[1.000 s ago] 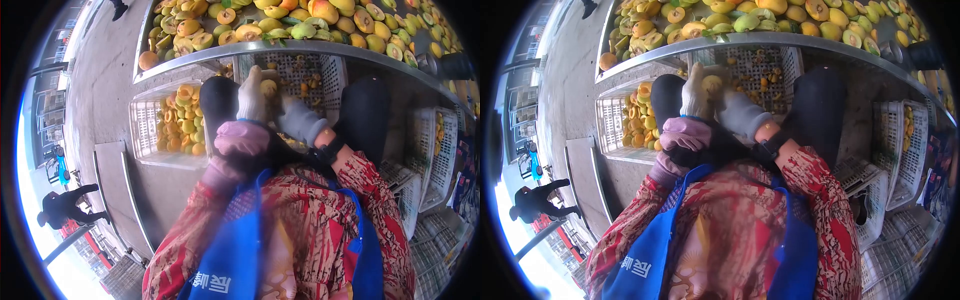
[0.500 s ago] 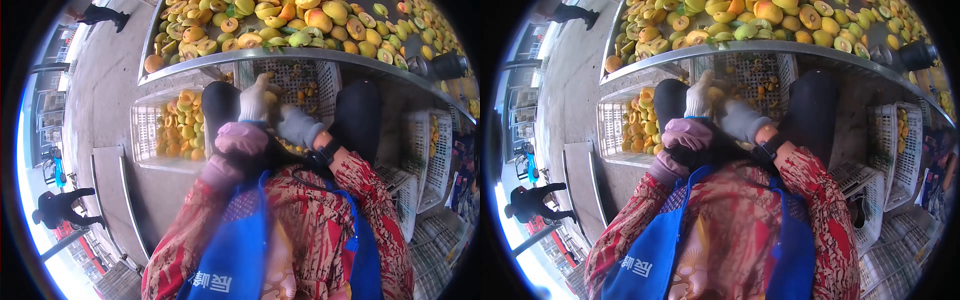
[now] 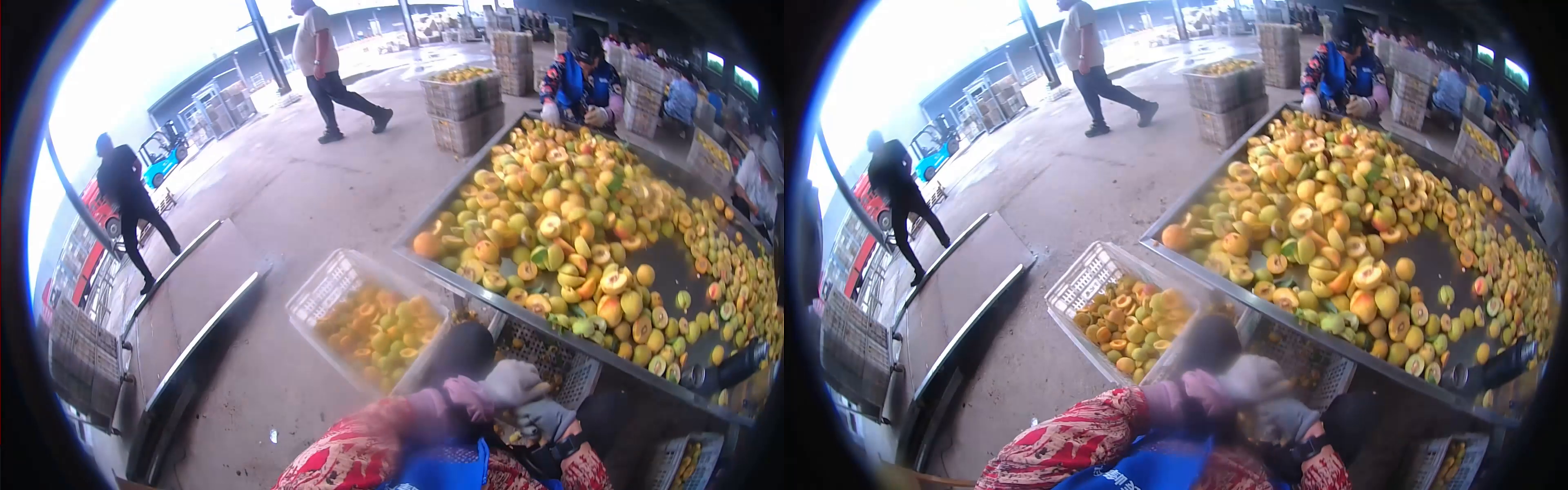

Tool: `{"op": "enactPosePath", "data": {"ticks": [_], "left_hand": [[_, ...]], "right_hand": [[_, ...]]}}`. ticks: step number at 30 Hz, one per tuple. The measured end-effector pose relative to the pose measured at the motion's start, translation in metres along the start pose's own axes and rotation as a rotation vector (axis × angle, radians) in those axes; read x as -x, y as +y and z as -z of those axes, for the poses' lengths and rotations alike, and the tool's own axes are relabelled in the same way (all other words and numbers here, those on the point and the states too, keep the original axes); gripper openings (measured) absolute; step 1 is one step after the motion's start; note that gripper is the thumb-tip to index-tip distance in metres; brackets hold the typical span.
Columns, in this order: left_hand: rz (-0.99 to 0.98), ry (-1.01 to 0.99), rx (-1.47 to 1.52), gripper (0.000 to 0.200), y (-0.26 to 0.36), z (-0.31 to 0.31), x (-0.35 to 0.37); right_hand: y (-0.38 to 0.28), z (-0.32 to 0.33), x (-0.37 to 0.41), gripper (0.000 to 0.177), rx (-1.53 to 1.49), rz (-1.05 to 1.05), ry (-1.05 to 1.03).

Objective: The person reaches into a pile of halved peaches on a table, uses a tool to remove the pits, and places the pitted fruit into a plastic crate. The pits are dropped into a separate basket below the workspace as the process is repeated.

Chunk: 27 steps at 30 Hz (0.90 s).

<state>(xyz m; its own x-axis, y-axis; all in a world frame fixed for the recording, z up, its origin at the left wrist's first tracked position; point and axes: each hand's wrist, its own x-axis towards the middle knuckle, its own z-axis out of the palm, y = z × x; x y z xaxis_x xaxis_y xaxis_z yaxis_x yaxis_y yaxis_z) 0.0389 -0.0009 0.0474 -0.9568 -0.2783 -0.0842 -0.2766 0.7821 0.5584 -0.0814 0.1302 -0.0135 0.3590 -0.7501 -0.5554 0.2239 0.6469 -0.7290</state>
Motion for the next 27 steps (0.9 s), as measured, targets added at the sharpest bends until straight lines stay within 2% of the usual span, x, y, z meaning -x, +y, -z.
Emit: {"op": "enactPosePath", "data": {"ticks": [1, 2, 3, 4, 5, 6, 7, 8, 9, 10, 11, 12, 13, 14, 15, 18, 22, 24, 25, 26, 27], "left_hand": [[-0.049, 0.012, -0.019, 0.043, -0.001, -0.006, 0.002], [-0.1, 0.017, -0.037, 0.043, 0.005, 0.005, 0.006], [-0.058, -0.115, -0.053, 0.044, 0.014, 0.016, 0.007], [-0.046, -0.1, -0.053, 0.044, 0.013, 0.019, 0.007], [-0.037, -0.083, -0.007, 0.042, 0.012, 0.019, 0.007], [-0.027, -0.074, 0.041, 0.041, 0.011, 0.018, 0.01], [0.067, 0.049, 0.358, 0.035, 0.013, 0.025, 0.018], [0.273, 0.073, 0.865, 0.03, 0.011, 0.018, 0.015], [0.302, 0.155, 1.062, 0.023, 0.0, 0.0, 0.005], [0.271, 0.177, 1.148, 0.022, -0.009, -0.009, 0.0], [0.344, 0.236, 1.258, 0.019, 0.003, 0.002, 0.003], [0.473, 0.183, 1.233, 0.019, 0.013, 0.017, 0.004], [0.495, 0.132, 1.246, 0.02, 0.015, 0.022, 0.006], [0.481, 0.238, 1.281, 0.021, 0.02, 0.021, 0.007], [0.462, 0.138, 1.38, 0.025, 0.008, 0.016, 0.005], [0.377, 0.237, 1.536, 0.037, 0.013, 0.011, 0.006], [0.336, 0.197, 1.551, 0.036, 0.004, 0.005, -0.005], [0.299, 0.199, 2.157, 0.034, 0.0, 0.004, -0.012], [0.131, 0.459, 1.926, 0.033, 0.002, 0.001, -0.013], [0.184, 0.662, 1.825, 0.029, -0.009, 0.008, -0.016], [0.37, 0.845, 1.799, 0.034, -0.025, 0.026, -0.02]], "right_hand": [[-0.024, -0.022, 0.015, 0.023, -0.124, 0.031, -0.165], [-0.008, -0.01, 0.002, 0.028, -0.565, 0.079, -0.65], [0.01, 0.003, 0.001, 0.027, -0.561, 0.049, -0.566], [0.013, 0.004, 0.006, 0.027, -0.564, 0.016, -0.477], [0.008, 0.005, 0.008, 0.027, -0.556, 0.004, -0.486], [0.004, 0.005, 0.008, 0.025, -0.41, 0.051, -0.394], [0.001, -0.001, 0.01, 0.024, -0.278, 0.095, -0.299], [-0.016, -0.02, 0.017, 0.016, -0.164, 0.066, -0.062], [-0.076, -0.074, 0.044, 0.024, -0.459, -0.056, -0.055], [-0.05, -0.05, 0.03, 0.024, -0.583, -0.048, -0.152], [-0.052, -0.049, 0.032, 0.023, -0.539, -0.016, -0.164], [-0.048, -0.05, 0.031, 0.025, -0.501, 0.053, -0.192], [-0.05, -0.054, 0.034, 0.018, -0.548, 0.078, -0.193], [-0.041, -0.053, 0.03, 0.018, -0.582, 0.095, -0.163], [-0.034, -0.053, 0.026, 0.018, -0.614, 0.173, -0.222], [-0.036, -0.054, 0.028, 0.018, -0.613, 0.171, -0.234], [-0.03, -0.053, 0.029, 0.021, -0.649, 0.222, -0.171], [-0.032, -0.053, 0.033, 0.017, -0.63, 0.406, -0.254], [-0.031, -0.051, 0.035, 0.017, -0.618, 0.406, -0.255], [-0.029, -0.048, 0.034, 0.018, -0.639, 0.456, -0.266], [-0.027, -0.044, 0.03, 0.023, -0.663, 0.512, -0.279]]}}
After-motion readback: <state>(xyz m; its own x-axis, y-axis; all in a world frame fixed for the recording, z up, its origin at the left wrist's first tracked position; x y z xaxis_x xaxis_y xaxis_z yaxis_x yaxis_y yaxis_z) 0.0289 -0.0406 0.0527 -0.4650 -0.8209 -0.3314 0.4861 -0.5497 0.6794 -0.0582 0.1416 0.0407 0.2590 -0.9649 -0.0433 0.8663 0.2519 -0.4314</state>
